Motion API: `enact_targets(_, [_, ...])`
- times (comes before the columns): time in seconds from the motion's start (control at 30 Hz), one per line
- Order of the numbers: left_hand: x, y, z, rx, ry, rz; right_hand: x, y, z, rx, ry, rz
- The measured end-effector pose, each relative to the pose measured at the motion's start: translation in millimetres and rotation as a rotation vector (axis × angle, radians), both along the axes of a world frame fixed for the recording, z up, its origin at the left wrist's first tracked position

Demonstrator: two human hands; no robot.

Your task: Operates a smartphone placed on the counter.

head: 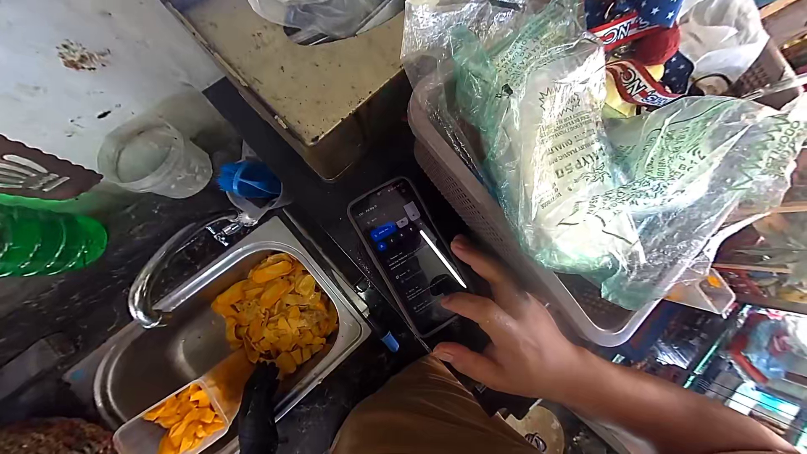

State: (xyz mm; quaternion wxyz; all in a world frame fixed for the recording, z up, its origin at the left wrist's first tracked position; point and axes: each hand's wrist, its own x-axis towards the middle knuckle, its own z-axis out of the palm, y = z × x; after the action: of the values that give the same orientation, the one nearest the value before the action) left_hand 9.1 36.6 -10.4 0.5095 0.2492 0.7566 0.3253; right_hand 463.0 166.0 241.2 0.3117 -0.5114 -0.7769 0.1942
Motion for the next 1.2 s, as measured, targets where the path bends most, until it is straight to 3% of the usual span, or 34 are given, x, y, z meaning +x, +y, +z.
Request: enact_targets(1.2, [-0.2,1.6,-1.3,-0.017,-0.014,0.0,0.4,0.6,-0.5,-0.004,0.005,0.0])
